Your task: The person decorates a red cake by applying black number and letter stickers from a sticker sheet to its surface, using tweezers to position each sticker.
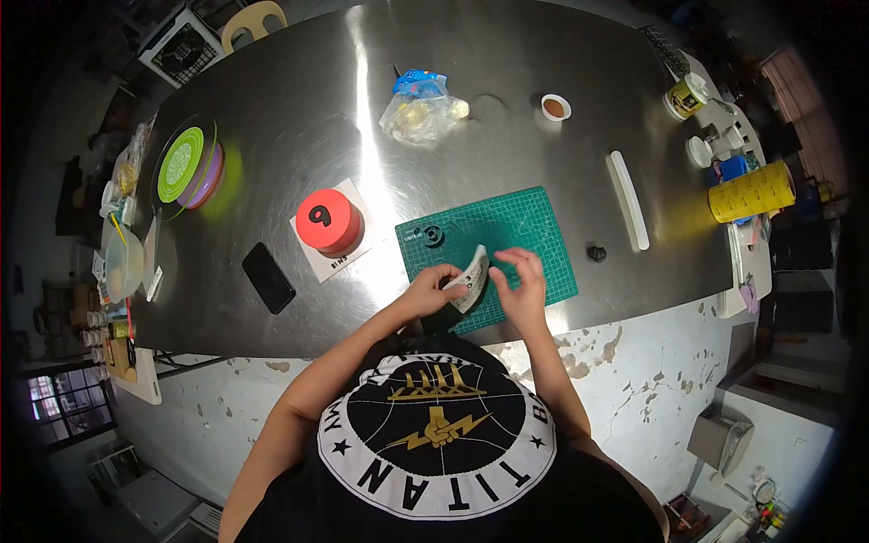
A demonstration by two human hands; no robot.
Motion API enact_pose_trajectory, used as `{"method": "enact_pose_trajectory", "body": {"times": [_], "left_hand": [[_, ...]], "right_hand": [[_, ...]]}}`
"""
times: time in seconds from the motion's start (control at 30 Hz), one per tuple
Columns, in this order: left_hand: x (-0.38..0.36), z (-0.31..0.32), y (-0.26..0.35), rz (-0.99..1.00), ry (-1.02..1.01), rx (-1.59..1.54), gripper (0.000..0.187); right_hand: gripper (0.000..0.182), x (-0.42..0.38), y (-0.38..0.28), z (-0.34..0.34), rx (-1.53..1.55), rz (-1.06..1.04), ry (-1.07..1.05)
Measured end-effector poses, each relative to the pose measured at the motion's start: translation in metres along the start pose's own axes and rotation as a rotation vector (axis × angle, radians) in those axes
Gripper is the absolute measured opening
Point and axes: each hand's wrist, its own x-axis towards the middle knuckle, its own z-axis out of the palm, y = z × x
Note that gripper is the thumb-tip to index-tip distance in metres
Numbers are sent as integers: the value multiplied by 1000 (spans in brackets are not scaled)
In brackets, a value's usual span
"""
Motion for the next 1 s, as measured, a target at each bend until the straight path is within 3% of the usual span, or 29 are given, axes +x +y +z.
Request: {"method": "enact_pose_trajectory", "body": {"times": [0.1,0.2,0.33,0.5,0.77,1.0], "left_hand": [[4,-4,-3,37,14,-16,20],[6,-3,-5,151,32,-15,17],[2,0,3,146,53,2,15],[-3,3,17,259,152,309,17],[-3,-2,3,263,158,237,17],[-1,-8,-16,148,159,143,19]], "right_hand": [[12,-3,-10,2,245,-22,-209],[15,-3,-14,8,207,-77,-200],[15,-2,-13,13,208,-60,-174],[15,1,-12,11,234,8,-194],[11,1,-9,16,225,16,-234],[12,-3,-7,24,291,174,-302]]}}
